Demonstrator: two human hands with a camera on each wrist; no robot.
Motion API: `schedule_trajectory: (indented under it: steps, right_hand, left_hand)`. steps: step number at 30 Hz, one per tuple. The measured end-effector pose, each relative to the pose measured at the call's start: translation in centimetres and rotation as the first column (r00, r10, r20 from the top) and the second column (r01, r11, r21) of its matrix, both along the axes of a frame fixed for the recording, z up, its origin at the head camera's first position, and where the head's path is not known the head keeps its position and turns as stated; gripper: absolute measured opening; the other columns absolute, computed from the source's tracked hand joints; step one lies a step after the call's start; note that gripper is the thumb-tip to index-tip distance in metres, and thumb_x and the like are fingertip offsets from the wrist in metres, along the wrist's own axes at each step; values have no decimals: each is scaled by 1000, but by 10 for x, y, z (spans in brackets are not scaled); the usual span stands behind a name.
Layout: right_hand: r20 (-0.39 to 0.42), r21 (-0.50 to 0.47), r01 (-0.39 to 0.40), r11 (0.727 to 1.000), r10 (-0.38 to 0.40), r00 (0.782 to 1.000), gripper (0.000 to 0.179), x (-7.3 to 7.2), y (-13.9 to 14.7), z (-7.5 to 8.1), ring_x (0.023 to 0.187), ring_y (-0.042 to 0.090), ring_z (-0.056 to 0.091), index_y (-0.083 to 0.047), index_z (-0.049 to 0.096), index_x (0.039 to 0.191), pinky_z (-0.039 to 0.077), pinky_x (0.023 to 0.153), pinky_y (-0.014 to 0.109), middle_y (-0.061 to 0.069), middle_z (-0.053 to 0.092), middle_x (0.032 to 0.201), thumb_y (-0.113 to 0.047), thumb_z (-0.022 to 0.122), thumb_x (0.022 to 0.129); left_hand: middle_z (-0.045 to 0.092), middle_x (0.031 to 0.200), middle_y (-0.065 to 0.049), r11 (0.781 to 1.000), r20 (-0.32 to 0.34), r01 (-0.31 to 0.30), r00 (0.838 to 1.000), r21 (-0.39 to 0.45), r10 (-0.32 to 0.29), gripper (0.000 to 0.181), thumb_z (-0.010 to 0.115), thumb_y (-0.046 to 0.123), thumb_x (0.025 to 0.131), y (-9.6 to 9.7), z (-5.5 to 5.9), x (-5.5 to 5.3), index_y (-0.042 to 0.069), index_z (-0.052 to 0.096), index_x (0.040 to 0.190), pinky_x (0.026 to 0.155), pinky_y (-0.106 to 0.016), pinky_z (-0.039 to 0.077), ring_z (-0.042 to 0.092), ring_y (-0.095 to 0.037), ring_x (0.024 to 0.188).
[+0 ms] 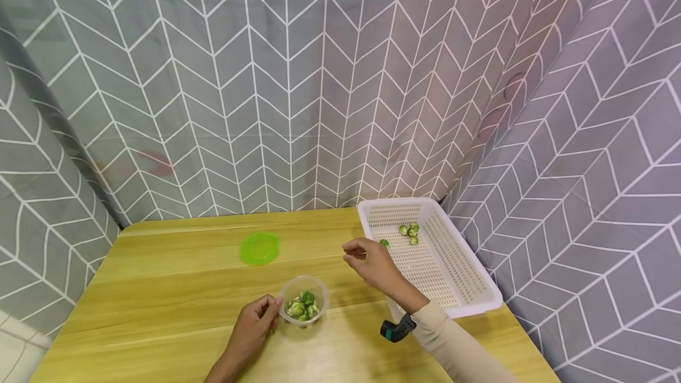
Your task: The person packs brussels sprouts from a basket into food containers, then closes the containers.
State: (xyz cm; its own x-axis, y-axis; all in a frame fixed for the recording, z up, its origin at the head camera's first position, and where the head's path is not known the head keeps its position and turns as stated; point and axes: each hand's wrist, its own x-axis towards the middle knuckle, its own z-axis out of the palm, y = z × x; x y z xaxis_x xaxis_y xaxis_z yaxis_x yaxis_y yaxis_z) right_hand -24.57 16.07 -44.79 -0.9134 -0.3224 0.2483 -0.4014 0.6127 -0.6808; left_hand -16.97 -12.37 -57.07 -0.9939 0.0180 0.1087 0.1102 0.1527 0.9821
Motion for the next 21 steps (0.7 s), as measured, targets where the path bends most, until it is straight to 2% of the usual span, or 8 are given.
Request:
schedule_trajectory:
  steps: [9,14,21]
  right_hand:
    - [-6,15,101,995,-100,995,22,-21,27,9,95,21,72,-10,71,115,58,83,33,4,73,105,-11,74,93]
    - [-18,46,118,992,-117,993,27,-34,43,6,98,29,71,-2,70,119,58,83,37,9,73,107,-11,72,94]
    - [6,47,148,988,-148,989,26,-49,58,-1,102,33,70,-3,70,119,59,75,35,13,73,109,-13,71,95]
  left_hand:
    - [56,59,-7,1000,4,7,1000,-2,-7,38,62,37,101,-2,0,0,9,61,75,51,-27,43,49,-12,49]
    - [56,59,-8,1000,10,-6,1000,10,6,38,63,36,100,-1,0,0,8,61,75,52,-26,42,48,-12,49]
    - [57,62,-11,1000,29,-29,999,7,29,34,64,27,101,1,-2,0,5,61,76,52,-24,42,47,-10,50]
